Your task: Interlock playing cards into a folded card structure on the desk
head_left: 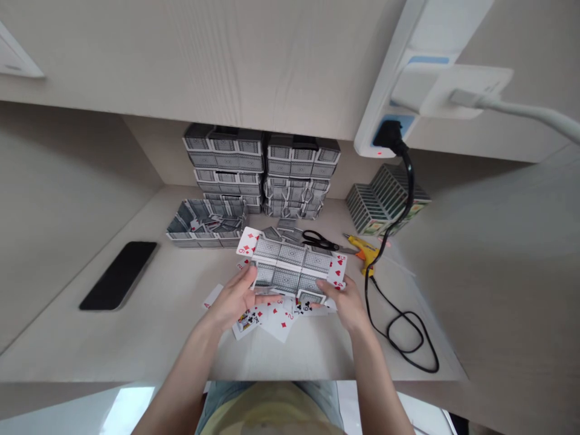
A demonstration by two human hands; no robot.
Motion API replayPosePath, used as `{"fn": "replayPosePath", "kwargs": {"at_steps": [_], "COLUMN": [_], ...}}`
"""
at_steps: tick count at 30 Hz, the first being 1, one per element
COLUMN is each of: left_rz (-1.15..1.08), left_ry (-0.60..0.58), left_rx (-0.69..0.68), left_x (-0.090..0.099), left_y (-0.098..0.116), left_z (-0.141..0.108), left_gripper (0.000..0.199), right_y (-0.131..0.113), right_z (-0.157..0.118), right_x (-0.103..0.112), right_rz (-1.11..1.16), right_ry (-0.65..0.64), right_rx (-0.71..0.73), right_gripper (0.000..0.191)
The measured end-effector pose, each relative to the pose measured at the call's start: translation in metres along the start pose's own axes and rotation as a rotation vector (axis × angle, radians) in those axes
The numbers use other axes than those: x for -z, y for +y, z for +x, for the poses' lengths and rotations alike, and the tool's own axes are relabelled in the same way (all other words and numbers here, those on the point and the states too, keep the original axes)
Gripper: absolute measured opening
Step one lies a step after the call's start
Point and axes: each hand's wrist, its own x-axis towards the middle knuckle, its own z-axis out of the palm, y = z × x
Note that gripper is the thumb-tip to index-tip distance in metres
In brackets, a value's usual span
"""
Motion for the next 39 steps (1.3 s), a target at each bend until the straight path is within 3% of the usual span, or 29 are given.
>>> {"fn": "replayPosePath", "kwargs": {"at_steps": [6,11,15,28,32,39], "left_rz": [-0.075,-0.240,-0.256,-0.167,-0.142,-0.009], "left_ry": [0.056,-0.168,-0.246,-0.152,-0.139,-0.077], "left_rx": [-0.003,0.146,0.120,0.082,0.071,0.036], "left_x": [-0.001,0.013,0.019,0.018,0.016,0.005], "left_y": [-0.004,0.001,0.001,0.004,0.004,0.006], "left_z": [0.002,-0.002,-0.003,0.000,0.001,0.006], "left_gripper": [0.052,0.048,0.035,0.025,0.022,0.033], "right_y": [-0.006,-0.003,-0.007,-0.014,-0.014,-0.012], "right_z": [-0.001,0.003,0.006,0.009,0.013,0.022], "right_x": [0.001,0.010,0.014,0.016,0.014,0.008], "right_rz": [-0.058,0.005,0.032,0.028,-0.026,-0.149], "right_ry": [0.020,0.018,-0.006,0.000,0.060,0.102], "right_rx": [0.049,-0.001,-0.003,0.039,0.103,0.206], "right_gripper": [0.038,0.043,0.046,0.039,0.036,0.045]}}
